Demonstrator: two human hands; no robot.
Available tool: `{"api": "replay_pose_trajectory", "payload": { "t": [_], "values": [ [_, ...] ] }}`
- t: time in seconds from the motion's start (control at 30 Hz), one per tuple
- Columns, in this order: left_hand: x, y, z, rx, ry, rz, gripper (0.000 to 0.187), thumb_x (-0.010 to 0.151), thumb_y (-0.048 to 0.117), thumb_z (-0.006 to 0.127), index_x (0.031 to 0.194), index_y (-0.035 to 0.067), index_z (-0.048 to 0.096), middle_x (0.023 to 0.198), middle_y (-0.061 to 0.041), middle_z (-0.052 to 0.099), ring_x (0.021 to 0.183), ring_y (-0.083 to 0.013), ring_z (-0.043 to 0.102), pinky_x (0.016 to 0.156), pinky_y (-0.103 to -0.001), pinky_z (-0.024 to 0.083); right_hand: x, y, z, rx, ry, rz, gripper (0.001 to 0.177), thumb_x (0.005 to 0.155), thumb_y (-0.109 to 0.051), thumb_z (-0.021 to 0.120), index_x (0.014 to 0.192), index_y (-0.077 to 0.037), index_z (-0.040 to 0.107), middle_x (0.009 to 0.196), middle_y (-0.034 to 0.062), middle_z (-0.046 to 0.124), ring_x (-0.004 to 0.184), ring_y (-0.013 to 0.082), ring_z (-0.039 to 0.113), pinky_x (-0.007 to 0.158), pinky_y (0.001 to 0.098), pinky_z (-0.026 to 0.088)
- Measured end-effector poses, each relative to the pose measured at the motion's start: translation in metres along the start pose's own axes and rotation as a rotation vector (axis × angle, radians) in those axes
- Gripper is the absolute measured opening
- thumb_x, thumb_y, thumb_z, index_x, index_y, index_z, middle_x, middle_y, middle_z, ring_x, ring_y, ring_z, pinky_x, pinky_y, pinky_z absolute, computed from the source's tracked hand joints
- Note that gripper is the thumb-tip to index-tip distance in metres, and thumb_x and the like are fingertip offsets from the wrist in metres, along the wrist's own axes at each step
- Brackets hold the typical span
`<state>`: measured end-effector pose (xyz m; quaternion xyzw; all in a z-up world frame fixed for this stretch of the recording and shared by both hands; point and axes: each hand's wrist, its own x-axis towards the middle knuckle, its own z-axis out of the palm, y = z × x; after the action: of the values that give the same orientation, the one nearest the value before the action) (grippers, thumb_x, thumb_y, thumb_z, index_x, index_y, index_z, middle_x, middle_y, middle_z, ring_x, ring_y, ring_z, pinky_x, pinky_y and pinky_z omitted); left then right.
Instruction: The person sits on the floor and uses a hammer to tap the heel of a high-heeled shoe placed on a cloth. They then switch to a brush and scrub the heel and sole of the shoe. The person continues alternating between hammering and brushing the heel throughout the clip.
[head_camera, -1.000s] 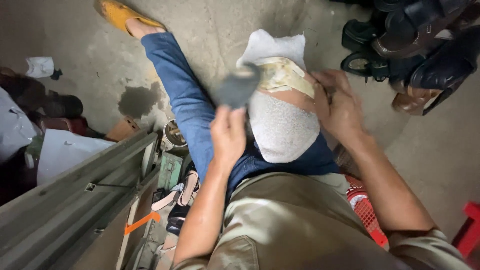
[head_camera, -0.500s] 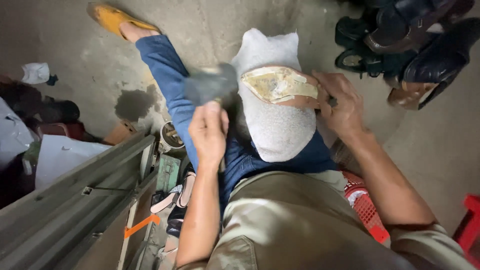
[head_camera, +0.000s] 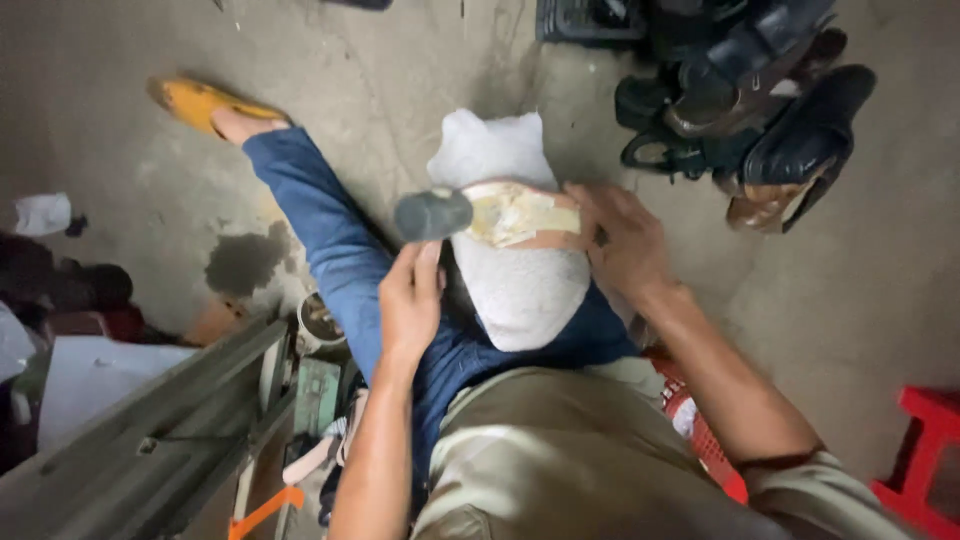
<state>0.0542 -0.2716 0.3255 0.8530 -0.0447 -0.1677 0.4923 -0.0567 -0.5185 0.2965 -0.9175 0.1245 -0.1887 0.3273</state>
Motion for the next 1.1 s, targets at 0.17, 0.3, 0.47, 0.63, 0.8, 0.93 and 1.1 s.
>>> {"api": "replay_pose_trajectory", "payload": {
  "t": [0.17,0.3,0.47,0.63,0.8,0.93,1.1],
  "values": [
    [-0.013,-0.019,0.002,-0.095,0.099,0.000,0.042,0.106,0.028,0.057,0.066,0.016,0.064,0.054,-0.005,0.056,0.054,-0.0191,0.057,0.059,-0.030,0.049,-0.011,0.016,0.011,0.115,-0.074,0.062,0.049,0.099,-0.016,0.064,0.147,-0.020,0.061,0.124,0.0103,0.069,0.113,0.0309,0.066,0.094,0.0432,0.055],
    [-0.015,-0.018,0.002,0.025,-0.019,-0.055,0.035,0.105,0.029,0.060,0.075,0.012,0.065,0.061,-0.008,0.061,0.065,-0.0219,0.060,0.070,-0.038,0.054,-0.013,0.022,0.020,0.208,-0.181,0.186,0.060,0.088,-0.015,0.069,0.147,-0.022,0.058,0.118,0.0117,0.068,0.101,0.0309,0.069,0.083,0.0435,0.058],
    [-0.024,-0.046,-0.028,0.006,0.140,-0.190,0.037,0.107,0.035,0.060,0.075,0.016,0.063,0.061,-0.006,0.060,0.066,-0.0185,0.057,0.073,-0.034,0.050,0.023,0.016,0.005,0.371,-0.181,0.909,0.047,0.103,-0.052,0.055,0.135,-0.017,0.063,0.124,0.0169,0.070,0.113,0.0373,0.069,0.087,0.0552,0.057],
    [-0.052,-0.116,-0.057,0.091,0.240,-0.229,0.045,0.110,0.043,0.047,0.085,0.009,0.062,0.071,-0.002,0.060,0.072,-0.0128,0.053,0.073,-0.031,0.045,0.021,0.125,0.006,0.881,0.404,1.073,0.024,0.091,-0.041,0.072,0.098,-0.018,0.076,0.104,-0.0006,0.078,0.092,0.0094,0.070,0.082,0.0272,0.054],
    [-0.083,-0.204,-0.064,0.106,0.271,-0.382,0.027,0.099,0.038,0.064,0.097,0.011,0.068,0.075,-0.005,0.064,0.070,-0.0141,0.051,0.068,-0.034,0.044,0.082,0.219,-0.026,0.810,0.614,1.057,0.030,0.093,-0.051,0.070,0.083,-0.022,0.066,0.084,-0.0029,0.072,0.078,0.0102,0.069,0.074,0.0292,0.058],
    [-0.073,-0.195,-0.054,0.041,0.344,-0.395,0.038,0.094,0.036,0.066,0.117,0.007,0.071,0.097,-0.012,0.076,0.088,-0.0187,0.068,0.086,-0.033,0.051,0.113,0.214,-0.039,0.681,0.498,1.091,0.039,0.087,-0.057,0.073,0.105,-0.023,0.070,0.095,-0.0090,0.074,0.084,0.0028,0.072,0.067,0.0223,0.059],
    [-0.078,-0.164,-0.054,0.198,0.200,-0.547,0.051,0.094,0.051,0.056,0.129,0.015,0.064,0.108,-0.022,0.075,0.110,-0.0424,0.067,0.093,-0.046,0.050,0.084,0.246,0.002,0.620,0.424,1.062,0.032,0.092,-0.028,0.078,0.113,-0.028,0.054,0.097,0.0002,0.070,0.078,0.0116,0.078,0.060,0.0258,0.068]
  ]
}}
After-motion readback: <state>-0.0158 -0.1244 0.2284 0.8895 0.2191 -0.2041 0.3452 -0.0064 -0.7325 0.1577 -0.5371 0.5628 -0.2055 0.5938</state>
